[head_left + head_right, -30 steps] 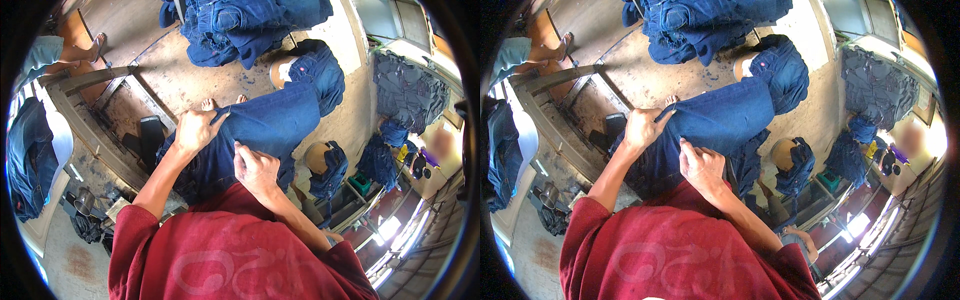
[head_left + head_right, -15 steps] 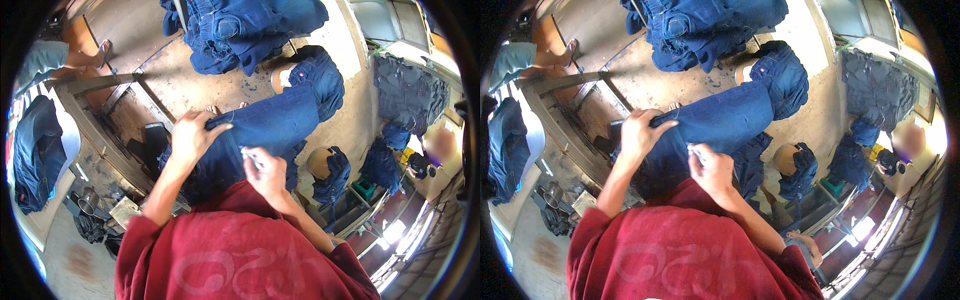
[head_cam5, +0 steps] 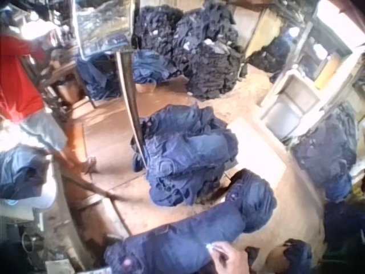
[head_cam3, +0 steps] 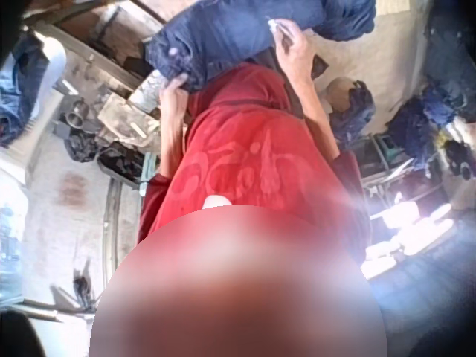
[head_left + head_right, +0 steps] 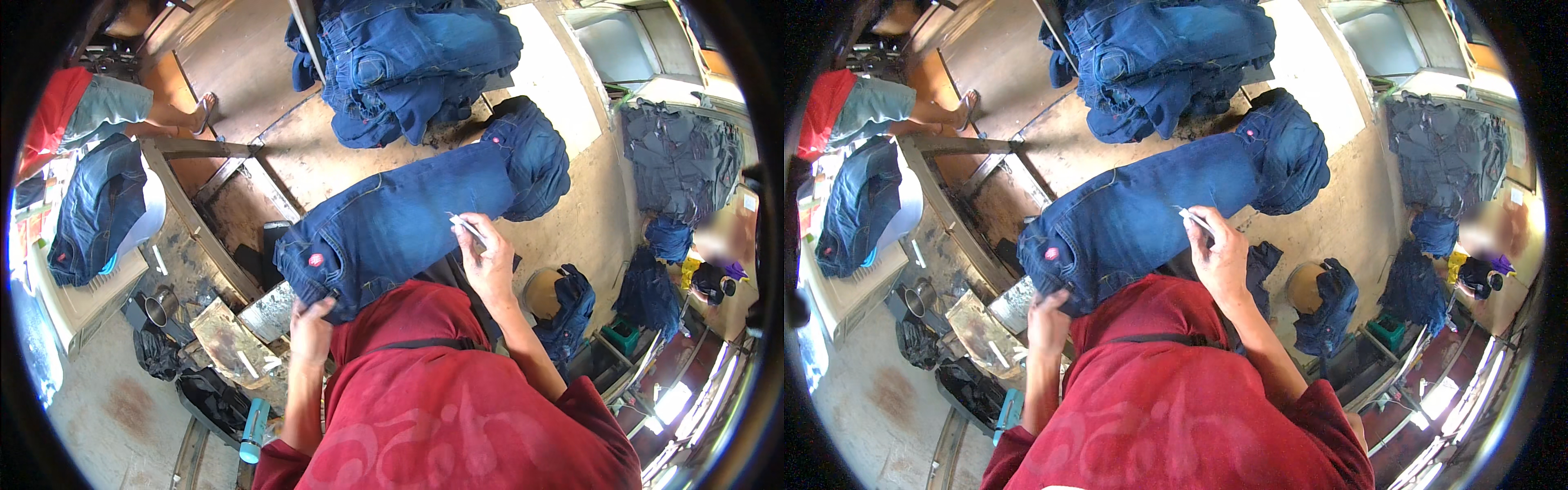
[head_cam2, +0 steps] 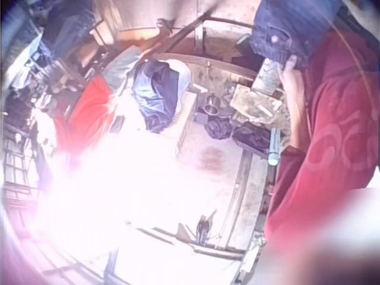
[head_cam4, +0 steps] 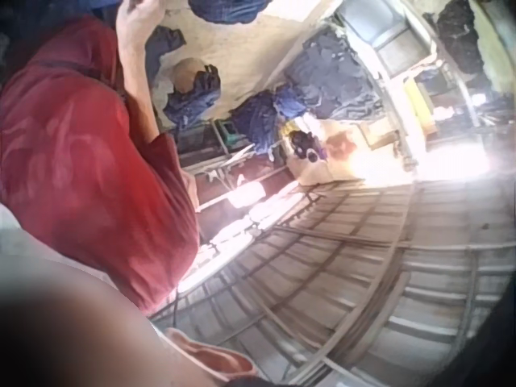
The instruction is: The person repeatedly picks up dark denim jeans from a pile, lays them flat on a table, and uses a white marker to draw lines on the fabric. They then place the marked jeans aside and repeat the process with the next item.
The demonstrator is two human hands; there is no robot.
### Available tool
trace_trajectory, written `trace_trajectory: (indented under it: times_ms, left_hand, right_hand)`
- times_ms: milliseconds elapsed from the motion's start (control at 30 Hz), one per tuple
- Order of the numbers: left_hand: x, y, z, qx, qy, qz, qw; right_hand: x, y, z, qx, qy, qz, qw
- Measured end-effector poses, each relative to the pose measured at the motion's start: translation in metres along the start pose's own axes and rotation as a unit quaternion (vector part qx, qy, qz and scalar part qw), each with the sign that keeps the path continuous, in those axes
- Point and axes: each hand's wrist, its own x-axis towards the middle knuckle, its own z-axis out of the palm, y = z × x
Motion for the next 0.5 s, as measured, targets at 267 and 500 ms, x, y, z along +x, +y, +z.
trace_trajectory:
  times_ms: [267,500]
  left_hand:
    - [0.037,0.011,0.046,-0.049,-0.096,-0.148,0.983]
    - [0.049,0.005,0.057,0.078,-0.126,-0.241,0.959]
  right_hand:
    - [-0.014,-0.016,-0.037,-0.066,0.007,-0.062,0.996]
    - [-0.032,-0.020,-0.045,-0.062,0.023,-0.082,0.994]
